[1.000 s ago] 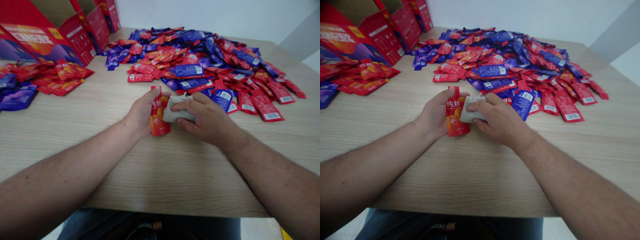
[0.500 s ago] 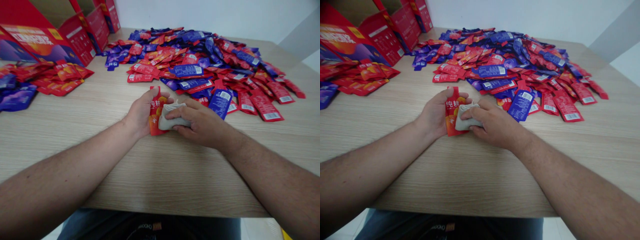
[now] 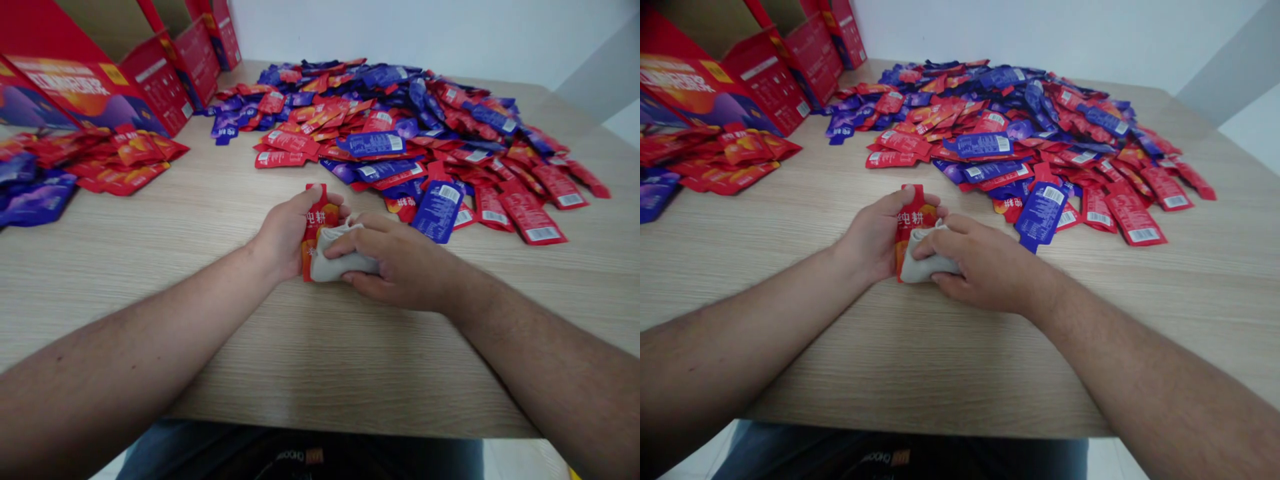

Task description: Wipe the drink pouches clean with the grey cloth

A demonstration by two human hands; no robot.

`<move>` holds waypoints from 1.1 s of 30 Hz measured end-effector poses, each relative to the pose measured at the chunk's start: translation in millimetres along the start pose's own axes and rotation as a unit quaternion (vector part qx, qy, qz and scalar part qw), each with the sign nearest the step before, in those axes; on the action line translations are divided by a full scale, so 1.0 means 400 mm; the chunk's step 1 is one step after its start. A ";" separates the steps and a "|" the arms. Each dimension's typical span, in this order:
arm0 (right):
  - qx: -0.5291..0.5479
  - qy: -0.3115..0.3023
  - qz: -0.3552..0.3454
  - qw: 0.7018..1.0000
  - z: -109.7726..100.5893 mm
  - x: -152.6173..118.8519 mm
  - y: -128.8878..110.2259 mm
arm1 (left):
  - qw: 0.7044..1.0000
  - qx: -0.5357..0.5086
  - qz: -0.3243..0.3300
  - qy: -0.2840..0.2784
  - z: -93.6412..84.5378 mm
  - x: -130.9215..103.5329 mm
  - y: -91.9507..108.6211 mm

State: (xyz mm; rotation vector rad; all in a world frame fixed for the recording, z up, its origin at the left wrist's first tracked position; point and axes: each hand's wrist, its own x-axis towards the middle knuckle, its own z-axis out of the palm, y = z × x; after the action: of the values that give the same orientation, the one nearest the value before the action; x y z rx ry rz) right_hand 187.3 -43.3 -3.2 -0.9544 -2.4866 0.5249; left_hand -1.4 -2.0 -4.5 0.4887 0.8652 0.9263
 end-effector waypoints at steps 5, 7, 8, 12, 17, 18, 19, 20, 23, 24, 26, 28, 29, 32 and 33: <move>-0.020 0.021 -0.009 1.000 0.000 0.002 0.010 | 1.000 0.014 -0.023 -0.004 0.006 -0.002 0.004; -0.062 0.080 0.039 0.994 0.001 0.004 0.017 | 0.999 -0.001 -0.034 -0.020 0.006 -0.001 0.005; -0.076 0.098 0.057 0.991 0.001 0.005 0.019 | 0.999 -0.011 -0.037 -0.027 0.006 0.000 0.005; -0.061 0.058 0.056 0.995 -0.002 0.004 0.013 | 0.999 -0.013 -0.036 -0.014 0.001 0.003 0.006; -0.017 -0.010 -0.001 1.000 -0.003 0.000 0.006 | 1.000 -0.011 -0.029 0.001 0.003 0.000 0.008; -0.034 0.013 0.009 0.999 -0.003 0.001 0.008 | 0.999 -0.007 -0.033 -0.004 0.005 0.000 0.008; -0.058 0.043 0.028 0.997 -0.003 0.002 0.010 | 0.999 -0.007 -0.034 -0.011 0.008 -0.001 0.006; -0.083 0.075 0.050 0.992 -0.003 0.003 0.012 | 0.999 -0.012 -0.034 -0.017 0.012 -0.002 0.004; -0.132 0.133 0.096 0.978 -0.005 0.006 0.019 | 0.999 -0.030 -0.028 -0.014 0.023 -0.002 -0.005; -0.135 0.134 0.099 0.977 -0.005 0.007 0.019 | 0.999 -0.031 -0.026 -0.006 0.025 -0.002 -0.008; -0.125 0.123 0.092 0.980 -0.006 0.006 0.018 | 0.999 -0.025 -0.020 0.010 0.025 0.000 -0.012; -0.102 0.103 0.078 0.986 -0.006 0.004 0.012 | 1.000 -0.012 -0.019 0.014 0.020 0.003 -0.012; -0.084 0.089 0.066 0.990 -0.005 0.003 0.008 | 1.000 -0.003 -0.019 0.010 0.016 0.004 -0.011; -0.027 0.019 0.010 0.999 0.000 -0.001 -0.010 | 1.000 0.007 -0.019 -0.001 0.008 0.004 -0.006; -0.017 -0.002 -0.008 1.000 0.002 -0.002 -0.015 | 1.000 0.004 -0.019 0.001 0.007 0.004 -0.004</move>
State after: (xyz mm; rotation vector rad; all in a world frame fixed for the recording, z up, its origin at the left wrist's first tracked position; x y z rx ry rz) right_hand 184.1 -48.3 -1.3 -0.9465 -2.5118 0.4822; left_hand 2.2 -1.7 -4.6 0.4764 0.8773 0.8889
